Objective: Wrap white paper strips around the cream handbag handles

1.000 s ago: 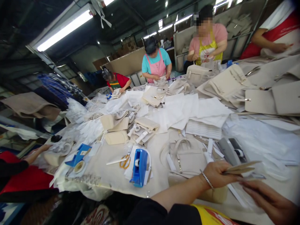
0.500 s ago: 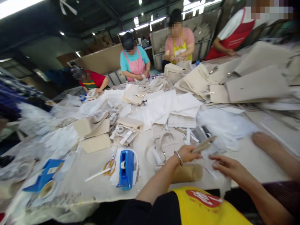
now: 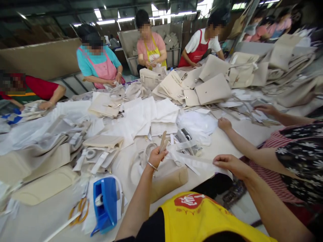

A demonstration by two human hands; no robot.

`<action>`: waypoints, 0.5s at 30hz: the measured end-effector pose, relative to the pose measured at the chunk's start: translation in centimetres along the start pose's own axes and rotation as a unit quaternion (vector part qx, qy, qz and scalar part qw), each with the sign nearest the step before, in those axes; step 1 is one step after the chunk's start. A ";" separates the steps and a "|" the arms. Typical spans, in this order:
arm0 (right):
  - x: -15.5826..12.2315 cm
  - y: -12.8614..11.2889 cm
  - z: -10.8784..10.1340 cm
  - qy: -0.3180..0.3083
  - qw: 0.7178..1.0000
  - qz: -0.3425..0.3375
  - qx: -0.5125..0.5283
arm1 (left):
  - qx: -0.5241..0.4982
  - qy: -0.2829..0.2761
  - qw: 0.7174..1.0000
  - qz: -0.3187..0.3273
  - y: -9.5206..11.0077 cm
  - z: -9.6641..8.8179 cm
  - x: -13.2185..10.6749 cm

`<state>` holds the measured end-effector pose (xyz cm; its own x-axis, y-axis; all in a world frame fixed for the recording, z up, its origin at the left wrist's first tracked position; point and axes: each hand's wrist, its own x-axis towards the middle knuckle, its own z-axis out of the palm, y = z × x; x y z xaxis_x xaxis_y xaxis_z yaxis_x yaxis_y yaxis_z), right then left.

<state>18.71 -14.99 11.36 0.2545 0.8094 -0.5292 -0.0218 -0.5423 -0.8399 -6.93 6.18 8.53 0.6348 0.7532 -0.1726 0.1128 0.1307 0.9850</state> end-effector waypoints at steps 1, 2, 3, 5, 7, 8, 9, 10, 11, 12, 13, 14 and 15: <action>-0.3 0.0 -0.3 0.002 1.000 0.010 -0.003 | 0.003 0.003 1.000 0.002 -0.1 -0.2 0.1; -0.6 0.0 -0.6 -0.001 1.000 0.015 -0.008 | 0.007 0.007 1.000 0.002 -0.3 -0.4 0.2; -0.9 0.1 -0.8 -0.004 1.000 0.017 -0.014 | 0.010 0.012 1.000 0.002 -0.4 -0.5 0.2; -1.4 0.7 -1.0 -0.008 0.999 0.017 -0.028 | 0.017 0.028 0.999 0.006 -0.8 -0.8 0.2; -1.9 1.5 -1.3 -0.001 0.999 0.013 -0.037 | 0.021 0.047 0.999 0.010 -1.0 -0.9 0.2; -2.1 1.9 -1.4 0.007 0.999 0.016 -0.035 | 0.022 0.055 0.998 0.012 -1.1 -1.0 0.2; -2.3 2.3 -1.5 0.017 0.999 0.021 -0.026 | 0.023 0.061 0.998 0.013 -1.2 -1.1 0.1; -2.4 2.6 -1.7 0.030 0.999 0.025 -0.010 | 0.025 0.065 0.998 0.011 -1.3 -1.1 0.1; -2.6 2.9 -1.9 0.050 0.998 0.029 0.015 | 0.028 0.066 0.997 0.009 -1.3 -1.2 0.1; -2.7 3.2 -2.0 0.075 0.995 0.030 0.050 | 0.032 0.062 0.998 0.004 -1.4 -1.2 0.1; -2.8 3.3 -2.2 0.104 0.990 0.025 0.094 | 0.038 0.054 0.998 -0.002 -1.5 -1.1 0.0; -2.8 3.4 -2.2 0.135 0.981 0.014 0.139 | 0.044 0.045 0.998 -0.007 -1.6 -1.0 0.0; -2.7 3.4 -2.3 0.166 0.971 -0.006 0.172 | 0.050 0.034 0.998 -0.011 -1.7 -0.8 -0.1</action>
<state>20.13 -19.59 10.20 0.5535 0.6662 -0.4998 -0.3241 -0.3805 -0.8661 -7.82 6.40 6.90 0.5783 0.7935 -0.1896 0.2035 0.0848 0.9754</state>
